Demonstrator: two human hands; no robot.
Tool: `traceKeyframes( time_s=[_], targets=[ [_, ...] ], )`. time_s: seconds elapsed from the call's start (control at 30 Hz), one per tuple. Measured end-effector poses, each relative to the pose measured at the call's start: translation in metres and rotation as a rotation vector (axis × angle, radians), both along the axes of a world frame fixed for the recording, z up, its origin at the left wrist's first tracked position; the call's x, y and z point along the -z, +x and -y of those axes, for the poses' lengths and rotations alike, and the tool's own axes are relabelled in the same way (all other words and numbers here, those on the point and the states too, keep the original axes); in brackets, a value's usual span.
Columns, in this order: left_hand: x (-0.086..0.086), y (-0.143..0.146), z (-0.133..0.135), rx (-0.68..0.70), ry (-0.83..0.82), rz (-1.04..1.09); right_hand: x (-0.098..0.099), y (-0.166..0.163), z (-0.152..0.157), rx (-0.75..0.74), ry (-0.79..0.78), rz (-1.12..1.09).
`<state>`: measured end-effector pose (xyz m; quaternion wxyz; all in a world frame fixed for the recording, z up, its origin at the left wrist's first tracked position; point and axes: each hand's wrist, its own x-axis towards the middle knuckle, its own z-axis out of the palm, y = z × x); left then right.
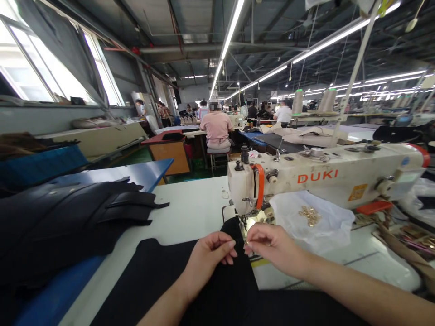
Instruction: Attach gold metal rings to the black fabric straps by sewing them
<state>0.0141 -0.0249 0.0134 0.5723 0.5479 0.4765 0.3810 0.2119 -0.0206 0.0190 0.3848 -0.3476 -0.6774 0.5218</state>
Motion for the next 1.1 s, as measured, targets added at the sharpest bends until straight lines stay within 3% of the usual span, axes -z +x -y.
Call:
traceKeyframes(
  time_s=[0.2, 0.43, 0.9, 1.1],
  targets=[
    [0.005, 0.001, -0.002, 0.023, -0.014, -0.036, 0.020, -0.004, -0.004, 0.030, -0.083, -0.117],
    [0.004, 0.004, -0.001, 0.035, -0.070, -0.025, 0.021, -0.007, -0.005, 0.047, -0.169, -0.193],
    [0.006, 0.013, 0.003, 0.049, -0.187, 0.147, 0.028, -0.008, 0.000, 0.073, 0.027, -0.084],
    [0.009, 0.012, 0.000, 0.060, -0.239, 0.198, 0.022, -0.008, 0.000, 0.034, -0.032, -0.162]
  ],
)
